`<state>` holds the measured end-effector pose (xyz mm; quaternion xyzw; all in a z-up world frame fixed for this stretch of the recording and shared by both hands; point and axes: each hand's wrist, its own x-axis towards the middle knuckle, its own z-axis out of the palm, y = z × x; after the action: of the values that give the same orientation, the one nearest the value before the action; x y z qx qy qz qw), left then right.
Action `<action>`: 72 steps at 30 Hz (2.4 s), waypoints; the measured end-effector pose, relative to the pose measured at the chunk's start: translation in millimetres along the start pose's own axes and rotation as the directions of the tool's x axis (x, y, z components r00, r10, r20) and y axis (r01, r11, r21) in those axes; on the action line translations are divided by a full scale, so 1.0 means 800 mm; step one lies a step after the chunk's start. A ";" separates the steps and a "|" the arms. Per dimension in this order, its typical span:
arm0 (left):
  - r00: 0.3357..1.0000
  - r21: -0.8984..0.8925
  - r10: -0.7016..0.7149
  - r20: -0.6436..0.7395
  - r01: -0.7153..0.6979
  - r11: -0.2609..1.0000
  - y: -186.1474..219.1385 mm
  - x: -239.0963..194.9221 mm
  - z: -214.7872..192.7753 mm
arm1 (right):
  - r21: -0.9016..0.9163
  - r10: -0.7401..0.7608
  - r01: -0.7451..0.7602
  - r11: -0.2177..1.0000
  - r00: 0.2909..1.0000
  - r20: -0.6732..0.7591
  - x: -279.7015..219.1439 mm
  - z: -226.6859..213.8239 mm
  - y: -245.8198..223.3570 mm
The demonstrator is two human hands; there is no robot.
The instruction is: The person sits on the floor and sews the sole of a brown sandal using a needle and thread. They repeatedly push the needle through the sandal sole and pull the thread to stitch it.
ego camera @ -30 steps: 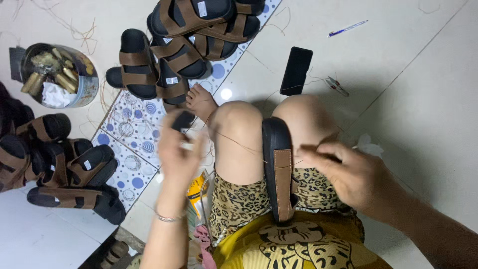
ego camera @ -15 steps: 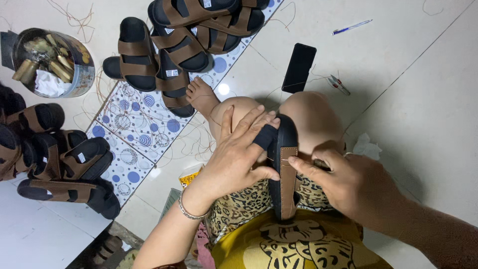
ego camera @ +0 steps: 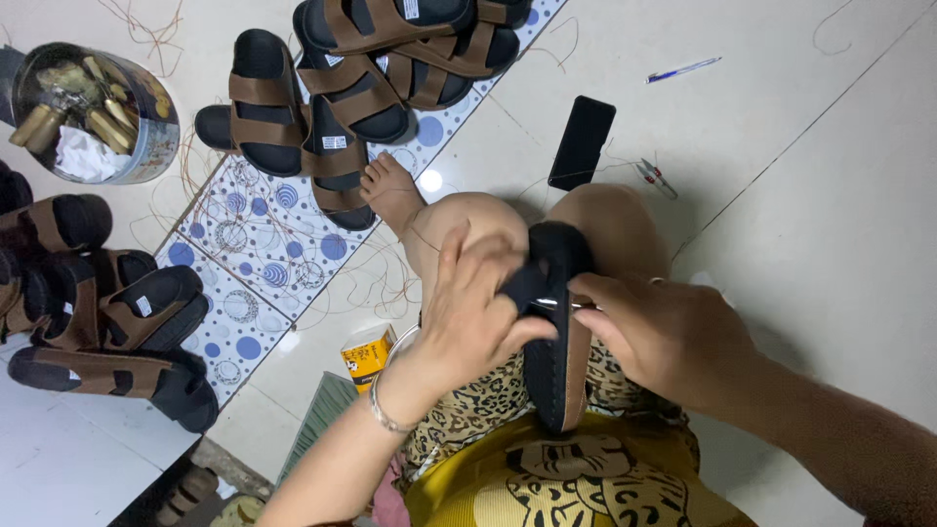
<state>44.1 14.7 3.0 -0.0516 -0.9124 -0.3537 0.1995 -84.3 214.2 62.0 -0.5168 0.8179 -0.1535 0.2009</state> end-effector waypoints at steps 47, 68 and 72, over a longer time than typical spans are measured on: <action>0.974 -0.744 -0.204 0.099 0.209 0.635 0.095 0.012 -0.056 | 0.642 -0.020 0.111 0.759 0.989 -0.147 -0.022 0.001 0.011; 0.774 -0.331 -0.617 0.143 0.625 0.708 0.064 -0.031 -0.014 | -0.159 0.442 -0.653 0.741 0.651 -0.617 -0.058 0.180 0.336; 0.540 -0.150 -0.494 0.681 0.764 0.628 0.040 -0.068 -0.020 | 0.341 0.530 -0.413 0.845 0.556 -0.640 -0.096 0.022 0.296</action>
<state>106.2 30.2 11.8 0.1422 -0.7766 -0.5602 -0.2507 -231.8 381.8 -48.8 -0.1601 0.9236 -0.3433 -0.0598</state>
